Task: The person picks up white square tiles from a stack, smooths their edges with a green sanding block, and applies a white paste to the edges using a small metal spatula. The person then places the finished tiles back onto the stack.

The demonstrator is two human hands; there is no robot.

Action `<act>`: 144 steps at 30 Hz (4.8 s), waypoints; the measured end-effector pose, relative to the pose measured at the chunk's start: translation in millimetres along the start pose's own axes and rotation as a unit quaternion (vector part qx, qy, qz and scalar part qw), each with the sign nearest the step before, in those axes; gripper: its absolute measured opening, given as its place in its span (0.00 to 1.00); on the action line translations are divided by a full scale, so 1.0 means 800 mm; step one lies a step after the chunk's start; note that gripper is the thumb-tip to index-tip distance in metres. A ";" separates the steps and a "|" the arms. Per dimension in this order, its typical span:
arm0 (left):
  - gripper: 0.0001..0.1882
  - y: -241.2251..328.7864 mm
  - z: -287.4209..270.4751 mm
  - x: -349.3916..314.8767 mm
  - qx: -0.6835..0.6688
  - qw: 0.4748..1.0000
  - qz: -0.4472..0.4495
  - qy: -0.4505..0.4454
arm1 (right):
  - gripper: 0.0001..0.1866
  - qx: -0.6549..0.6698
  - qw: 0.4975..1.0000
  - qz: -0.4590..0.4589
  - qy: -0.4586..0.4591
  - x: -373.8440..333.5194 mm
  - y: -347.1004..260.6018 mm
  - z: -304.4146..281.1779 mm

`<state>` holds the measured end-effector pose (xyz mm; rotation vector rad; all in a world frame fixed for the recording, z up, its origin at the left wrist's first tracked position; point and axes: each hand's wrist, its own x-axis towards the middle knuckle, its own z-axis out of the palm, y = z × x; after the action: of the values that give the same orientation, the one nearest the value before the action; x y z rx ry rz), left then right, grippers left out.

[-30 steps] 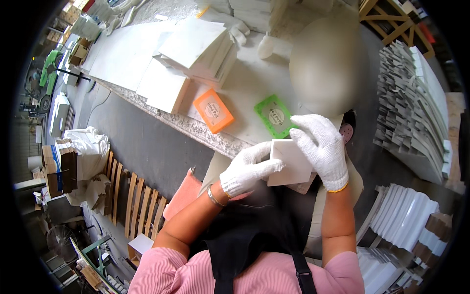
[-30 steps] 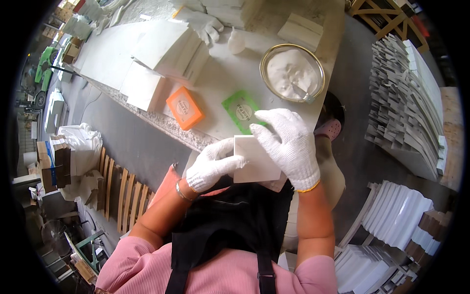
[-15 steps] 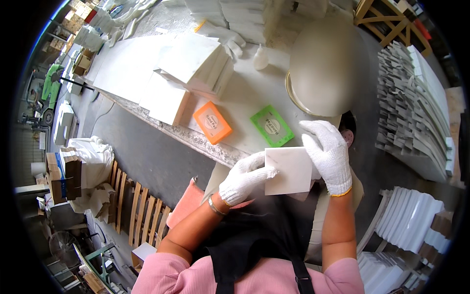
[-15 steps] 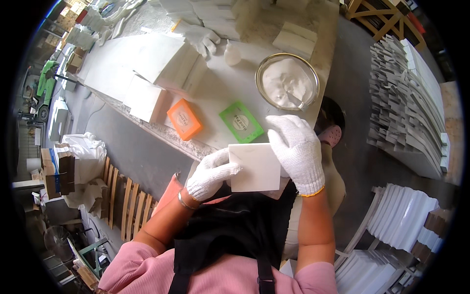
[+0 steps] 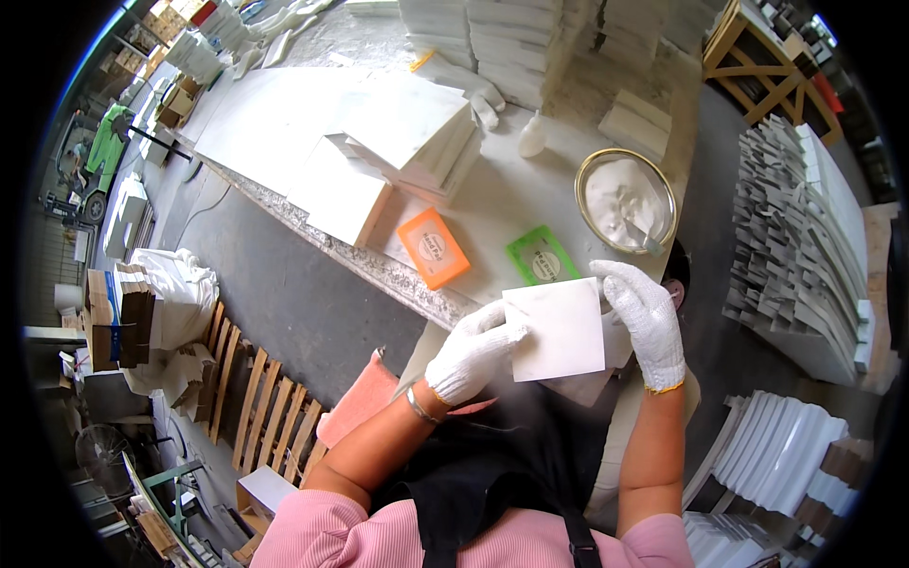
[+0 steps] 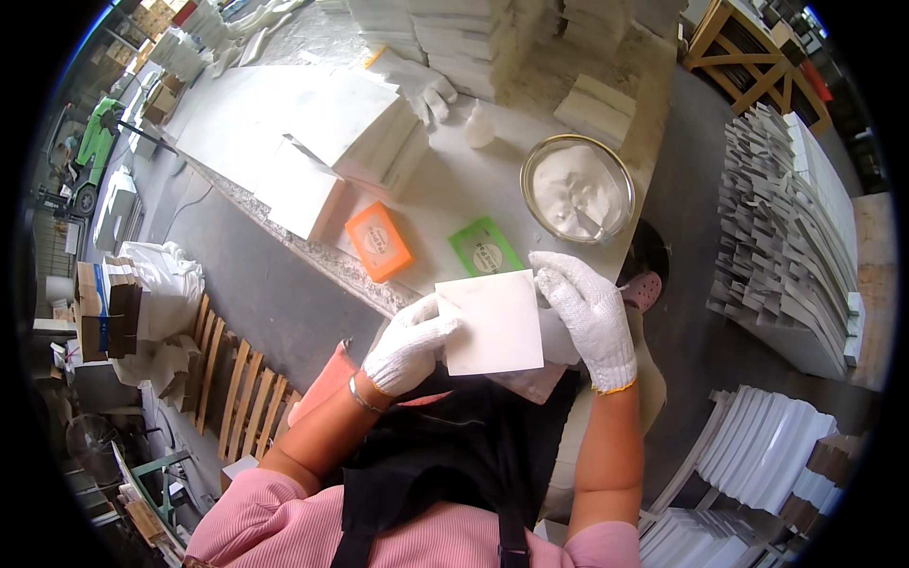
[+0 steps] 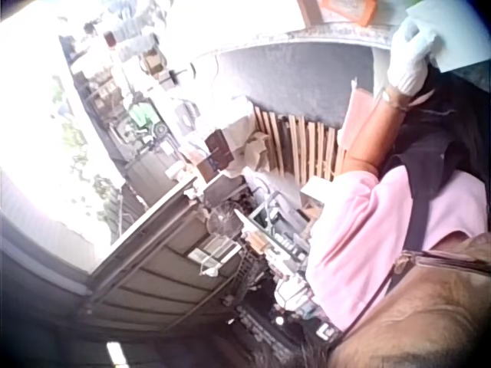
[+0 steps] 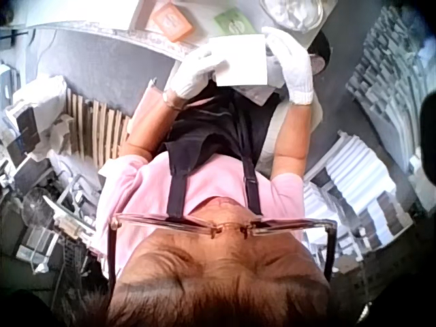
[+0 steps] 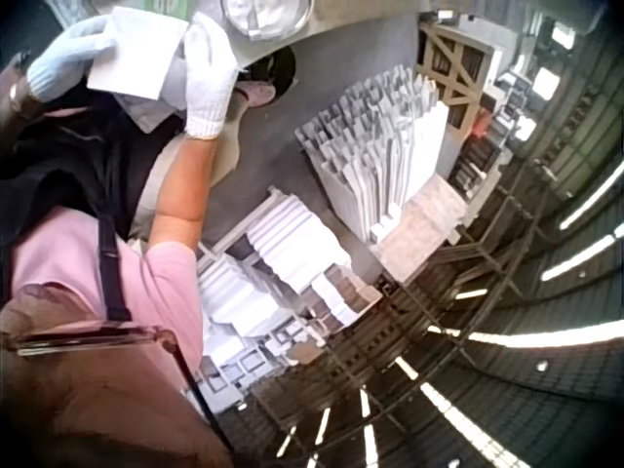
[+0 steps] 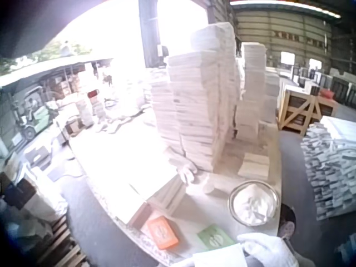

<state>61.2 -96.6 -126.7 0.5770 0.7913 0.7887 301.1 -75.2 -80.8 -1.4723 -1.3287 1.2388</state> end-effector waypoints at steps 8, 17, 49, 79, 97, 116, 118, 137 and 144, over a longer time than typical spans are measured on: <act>0.21 0.023 -0.012 -0.006 0.034 0.998 -0.052 0.001 | 0.19 0.039 0.983 0.026 -0.177 0.000 0.004 0.021; 0.30 -0.002 0.000 -0.017 -0.087 0.994 0.060 -0.006 | 0.23 0.280 0.951 0.086 -0.101 -0.004 0.004 0.043; 0.20 0.023 -0.036 -0.046 -0.121 0.990 0.042 0.052 | 0.33 -0.100 0.953 -0.280 -0.064 -0.057 0.010 0.072; 0.22 0.005 -0.031 -0.051 -0.044 0.998 -0.020 -0.047 | 0.29 -0.173 0.921 -0.328 0.124 -0.061 0.011 0.077; 0.22 0.023 -0.035 -0.055 -0.065 0.996 -0.009 -0.053 | 0.34 -0.185 0.902 -0.388 0.046 -0.121 -0.002 0.095; 0.25 0.052 -0.025 -0.055 -0.041 0.998 0.017 -0.050 | 0.32 -0.218 0.898 -0.381 -0.027 -0.137 -0.015 0.101; 0.24 0.047 -0.001 -0.056 -0.032 0.998 0.002 -0.062 | 0.31 -0.220 0.891 -0.394 0.044 -0.113 0.001 0.090; 0.21 0.055 -0.046 -0.071 -0.017 0.999 0.039 0.019 | 0.27 -0.331 0.872 -0.330 0.145 0.028 0.020 0.093; 0.19 0.034 -0.053 -0.076 0.000 0.999 0.012 0.034 | 0.29 0.017 0.987 -0.129 0.097 -0.060 -0.010 0.102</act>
<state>-10.7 -122.1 -107.4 0.5620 0.8483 0.8334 220.5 -125.7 -83.2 -1.3133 -1.3113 0.9228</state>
